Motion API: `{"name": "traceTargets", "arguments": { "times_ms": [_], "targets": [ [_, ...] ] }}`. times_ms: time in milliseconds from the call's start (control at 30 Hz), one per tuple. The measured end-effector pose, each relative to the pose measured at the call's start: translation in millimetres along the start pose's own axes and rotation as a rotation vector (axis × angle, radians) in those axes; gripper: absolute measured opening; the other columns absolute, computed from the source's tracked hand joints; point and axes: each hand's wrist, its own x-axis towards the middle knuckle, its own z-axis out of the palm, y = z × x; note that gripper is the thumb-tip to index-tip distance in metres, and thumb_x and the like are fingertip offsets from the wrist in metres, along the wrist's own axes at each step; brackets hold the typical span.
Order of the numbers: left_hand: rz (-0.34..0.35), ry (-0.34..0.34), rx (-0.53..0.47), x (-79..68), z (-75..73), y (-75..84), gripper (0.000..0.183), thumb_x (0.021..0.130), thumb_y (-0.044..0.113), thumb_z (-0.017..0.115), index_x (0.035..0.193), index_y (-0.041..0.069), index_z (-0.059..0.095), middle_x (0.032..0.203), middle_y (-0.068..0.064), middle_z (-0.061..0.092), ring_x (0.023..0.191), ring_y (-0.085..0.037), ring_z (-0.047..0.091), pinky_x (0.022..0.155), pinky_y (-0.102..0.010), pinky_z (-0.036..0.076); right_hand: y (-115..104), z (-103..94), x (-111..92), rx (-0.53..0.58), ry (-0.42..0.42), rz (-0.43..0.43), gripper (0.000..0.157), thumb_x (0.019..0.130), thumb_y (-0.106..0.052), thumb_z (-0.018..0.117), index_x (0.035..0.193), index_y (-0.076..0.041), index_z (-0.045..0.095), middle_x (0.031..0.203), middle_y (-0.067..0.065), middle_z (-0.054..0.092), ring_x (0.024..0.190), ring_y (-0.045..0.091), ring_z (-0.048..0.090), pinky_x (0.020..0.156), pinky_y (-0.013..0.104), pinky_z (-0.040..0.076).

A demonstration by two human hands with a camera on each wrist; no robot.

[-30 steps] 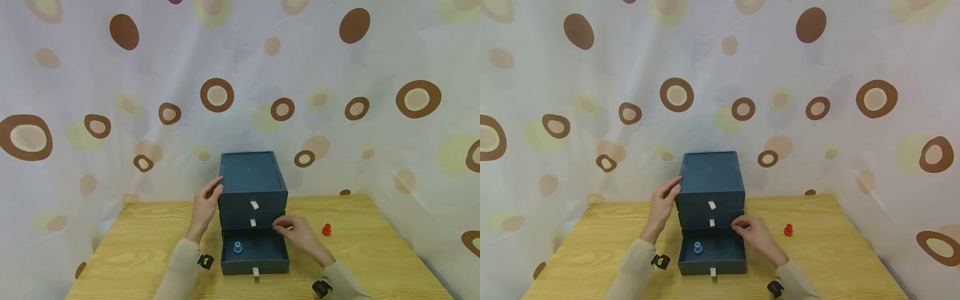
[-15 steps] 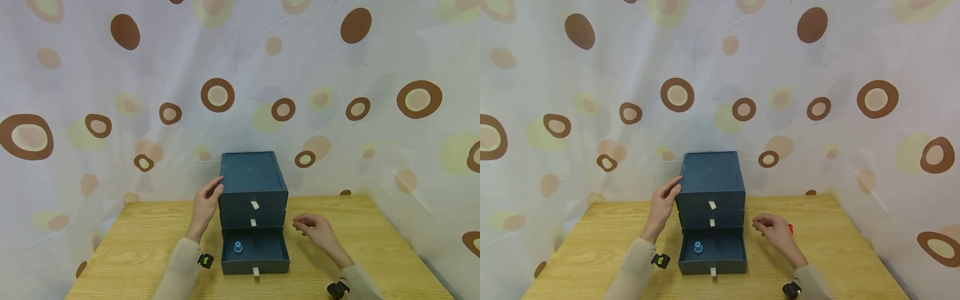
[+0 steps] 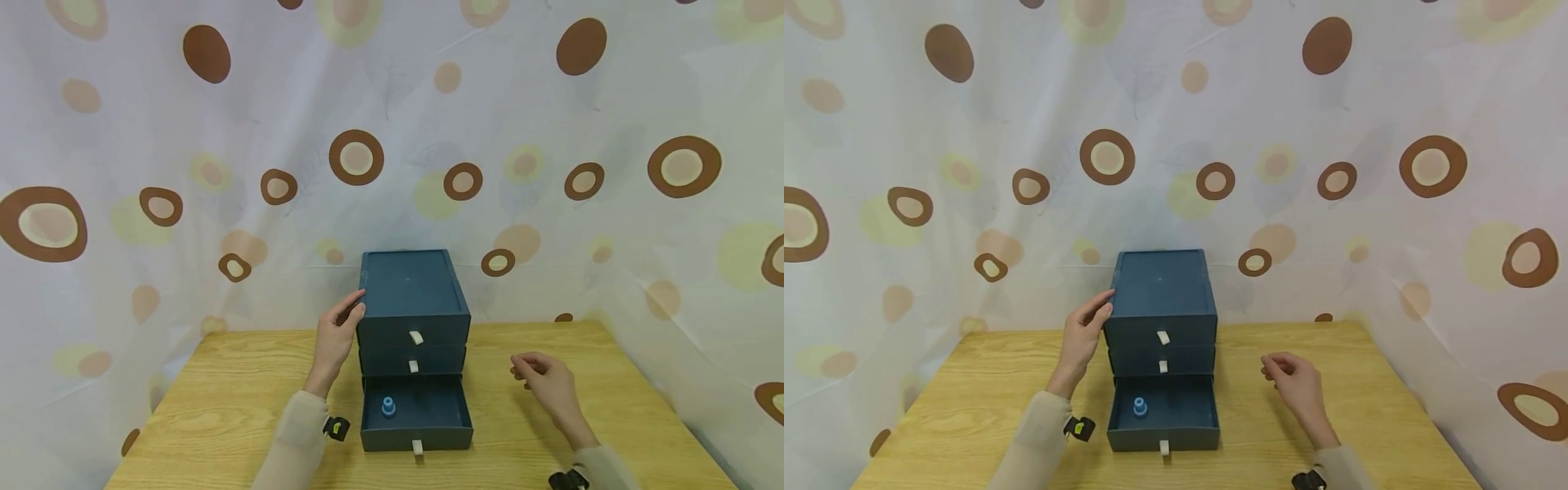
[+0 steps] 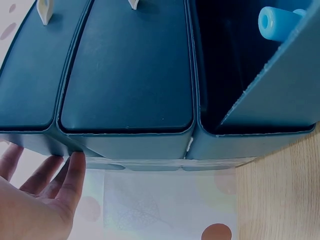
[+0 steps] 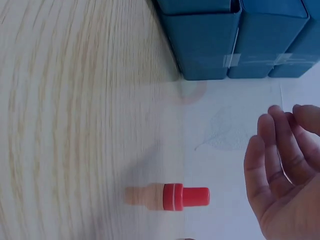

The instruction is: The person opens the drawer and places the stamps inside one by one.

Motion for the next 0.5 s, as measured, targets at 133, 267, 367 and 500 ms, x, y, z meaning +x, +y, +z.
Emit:
{"name": "traceTargets", "arguments": {
  "times_ms": [133, 267, 367, 500],
  "targets": [
    [0.003, -0.002, 0.018, -7.2, 1.2, 17.0, 0.039, 0.1, 0.017, 0.057, 0.137, 0.004, 0.057, 0.145, -0.013, 0.051, 0.127, -0.03, 0.053, 0.105, -0.042, 0.045, 3, -6.5, -2, 0.011, 0.174, 0.042, 0.044, 0.092, -0.046, 0.065, 0.101, -0.004, 0.072, 0.075, -0.006, 0.073, 0.067, 0.01, 0.067, 0.057, 0.024, 0.052],
    [-0.005, 0.008, 0.016, -6.9, 1.8, 19.5, 0.039, 0.1, 0.018, 0.058, 0.137, 0.005, 0.058, 0.144, -0.012, 0.053, 0.127, -0.028, 0.054, 0.104, -0.035, 0.046, 6, -9.6, -1, 0.079, 0.333, 0.064, 0.04, 0.091, -0.043, 0.067, 0.095, -0.003, 0.069, 0.066, -0.015, 0.065, 0.059, 0.005, 0.06, 0.051, 0.02, 0.047],
    [-0.003, 0.011, 0.004, -6.2, 2.5, 19.4, 0.039, 0.1, 0.018, 0.058, 0.136, 0.005, 0.058, 0.144, -0.012, 0.053, 0.127, -0.028, 0.054, 0.099, -0.023, 0.046, 9, -10.5, 1, 0.146, 0.389, 0.09, 0.038, 0.092, -0.041, 0.067, 0.092, -0.003, 0.066, 0.067, -0.015, 0.06, 0.059, 0.004, 0.056, 0.051, 0.019, 0.045],
    [-0.002, 0.013, -0.008, -6.7, 2.5, 18.3, 0.038, 0.1, 0.017, 0.058, 0.136, 0.005, 0.058, 0.143, -0.013, 0.054, 0.127, -0.029, 0.054, 0.093, -0.015, 0.045, 13, -11.8, 3, 0.223, 0.398, 0.144, 0.037, 0.092, -0.04, 0.067, 0.09, -0.003, 0.064, 0.071, -0.011, 0.058, 0.063, 0.005, 0.054, 0.055, 0.018, 0.045]
  ]
}}
